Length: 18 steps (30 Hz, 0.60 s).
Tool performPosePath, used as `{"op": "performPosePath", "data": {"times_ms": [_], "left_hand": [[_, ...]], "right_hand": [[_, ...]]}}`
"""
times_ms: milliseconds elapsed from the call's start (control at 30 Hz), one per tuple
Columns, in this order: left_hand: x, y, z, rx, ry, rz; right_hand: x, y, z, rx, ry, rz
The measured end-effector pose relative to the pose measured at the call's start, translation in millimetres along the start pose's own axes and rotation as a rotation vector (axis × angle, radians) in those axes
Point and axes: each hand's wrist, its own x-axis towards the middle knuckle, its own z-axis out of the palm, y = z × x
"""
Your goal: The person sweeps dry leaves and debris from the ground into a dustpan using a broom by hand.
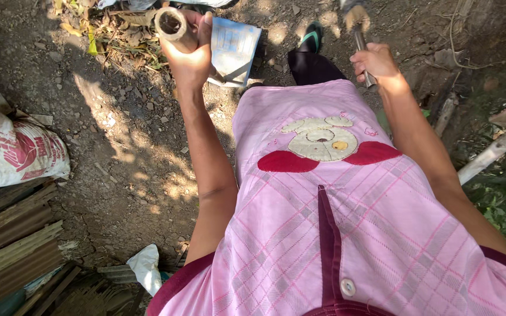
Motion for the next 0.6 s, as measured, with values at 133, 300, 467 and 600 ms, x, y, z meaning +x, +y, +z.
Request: {"op": "performPosePath", "data": {"times_ms": [133, 300, 467, 600], "left_hand": [[22, -12, 30, 0.112, 0.047, 0.025], [34, -20, 52, 0.025, 0.059, 0.022], [52, -16, 66, 0.088, 0.026, -0.108], [59, -17, 80, 0.12, 0.004, -0.028]], "right_hand": [[-46, -33, -37, 0.105, -0.165, 0.087], [-59, -45, -77, 0.092, -0.166, 0.104], [-43, -32, -111, -0.017, -0.052, 0.056], [-33, -22, -119, -0.101, 0.04, 0.1]]}}
